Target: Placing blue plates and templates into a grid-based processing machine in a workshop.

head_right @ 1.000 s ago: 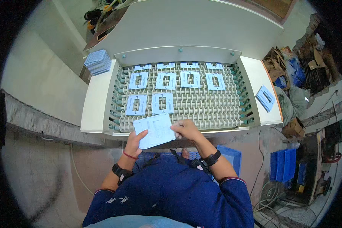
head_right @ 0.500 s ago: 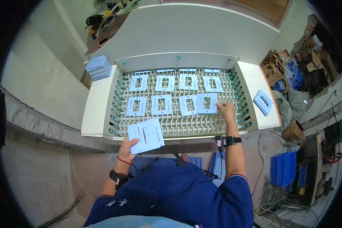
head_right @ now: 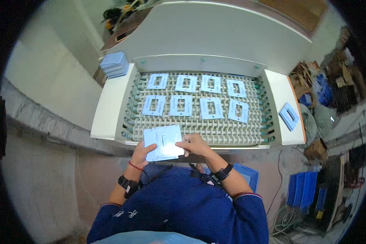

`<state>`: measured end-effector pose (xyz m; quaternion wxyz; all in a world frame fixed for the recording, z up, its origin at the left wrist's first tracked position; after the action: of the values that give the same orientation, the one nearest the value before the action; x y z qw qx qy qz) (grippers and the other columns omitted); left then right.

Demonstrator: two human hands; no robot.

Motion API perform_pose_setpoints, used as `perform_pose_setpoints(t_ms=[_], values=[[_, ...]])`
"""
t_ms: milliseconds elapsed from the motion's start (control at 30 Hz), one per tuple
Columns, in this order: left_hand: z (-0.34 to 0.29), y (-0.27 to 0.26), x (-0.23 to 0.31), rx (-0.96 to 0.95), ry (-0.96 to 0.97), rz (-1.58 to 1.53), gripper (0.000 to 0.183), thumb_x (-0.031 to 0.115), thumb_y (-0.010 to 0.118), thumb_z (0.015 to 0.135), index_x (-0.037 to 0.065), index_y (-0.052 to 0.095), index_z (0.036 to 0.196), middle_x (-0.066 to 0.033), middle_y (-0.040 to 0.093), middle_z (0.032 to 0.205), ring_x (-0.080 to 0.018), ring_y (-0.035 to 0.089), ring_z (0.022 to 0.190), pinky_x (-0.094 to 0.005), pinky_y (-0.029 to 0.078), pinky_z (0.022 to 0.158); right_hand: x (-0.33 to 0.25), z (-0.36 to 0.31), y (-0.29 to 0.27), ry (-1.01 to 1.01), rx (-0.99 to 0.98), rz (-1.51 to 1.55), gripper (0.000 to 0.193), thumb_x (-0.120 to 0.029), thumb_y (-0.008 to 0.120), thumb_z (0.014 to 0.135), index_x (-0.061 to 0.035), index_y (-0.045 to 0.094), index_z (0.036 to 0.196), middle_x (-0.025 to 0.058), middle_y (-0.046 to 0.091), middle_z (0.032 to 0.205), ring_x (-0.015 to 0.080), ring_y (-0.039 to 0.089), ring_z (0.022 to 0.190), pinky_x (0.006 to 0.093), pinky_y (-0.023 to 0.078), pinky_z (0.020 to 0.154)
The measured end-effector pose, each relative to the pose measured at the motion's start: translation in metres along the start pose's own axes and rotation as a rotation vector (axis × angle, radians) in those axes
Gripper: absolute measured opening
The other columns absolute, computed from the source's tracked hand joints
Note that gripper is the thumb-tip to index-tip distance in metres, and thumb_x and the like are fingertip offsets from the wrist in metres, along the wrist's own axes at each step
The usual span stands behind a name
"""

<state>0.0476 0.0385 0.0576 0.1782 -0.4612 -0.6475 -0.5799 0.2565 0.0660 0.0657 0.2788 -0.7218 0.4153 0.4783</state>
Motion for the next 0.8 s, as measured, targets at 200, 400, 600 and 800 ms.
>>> perform_pose_setpoints(t_ms=[200, 400, 600, 800], values=[[-0.034, -0.037, 0.009, -0.003, -0.001, -0.191, 0.050, 0.008, 0.060, 0.081, -0.009, 0.038, 0.122, -0.0232, 0.052, 0.115, -0.0307, 0.055, 0.102, -0.0394, 0.046, 0.090, 0.012, 0.011, -0.039, -0.011, 0.393, 0.202, 0.023, -0.019, 0.067, 0.078, 0.0011, 0.060, 0.069, 0.0049, 0.056, 0.058, 0.0107, 0.052, 0.043, 0.0219, 0.038, 0.037], [-0.064, -0.057, 0.022, -0.059, 0.030, -0.168, 0.053, 0.008, 0.063, 0.078, -0.008, 0.038, 0.122, -0.0229, 0.051, 0.117, -0.0309, 0.055, 0.104, -0.0391, 0.045, 0.090, 0.013, 0.056, -0.013, -0.007, 0.363, 0.003, 0.027, -0.022, 0.067, 0.078, 0.0007, 0.058, 0.065, 0.0041, 0.054, 0.051, 0.0112, 0.053, 0.041, 0.0225, 0.040, 0.039], [-0.063, -0.068, 0.027, -0.012, -0.005, -0.086, 0.044, 0.012, 0.063, 0.079, -0.007, 0.046, 0.116, -0.0169, 0.058, 0.108, -0.0224, 0.059, 0.095, -0.0340, 0.047, 0.085, 0.015, 0.117, 0.033, 0.022, 0.298, -0.118, 0.029, -0.023, 0.067, 0.078, 0.0021, 0.059, 0.065, 0.0055, 0.055, 0.052, 0.0124, 0.054, 0.041, 0.0244, 0.040, 0.036], [-0.053, -0.074, 0.024, 0.074, -0.002, -0.045, 0.036, 0.010, 0.059, 0.080, -0.007, 0.050, 0.111, -0.0147, 0.060, 0.097, -0.0215, 0.062, 0.079, -0.0324, 0.053, 0.066, -0.001, 0.071, -0.011, 0.045, 0.396, -0.007, 0.031, -0.020, 0.067, 0.078, 0.0019, 0.056, 0.060, 0.0073, 0.053, 0.049, 0.0146, 0.052, 0.037, 0.0263, 0.039, 0.033]])
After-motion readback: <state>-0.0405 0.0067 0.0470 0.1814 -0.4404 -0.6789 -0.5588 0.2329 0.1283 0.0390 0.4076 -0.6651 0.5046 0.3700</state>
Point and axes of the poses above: each hand's wrist, its own z-axis towards the middle knuckle, its own y-axis out of the palm, x = y × z, the point moved 5 cm from there along z, towards the middle knuckle
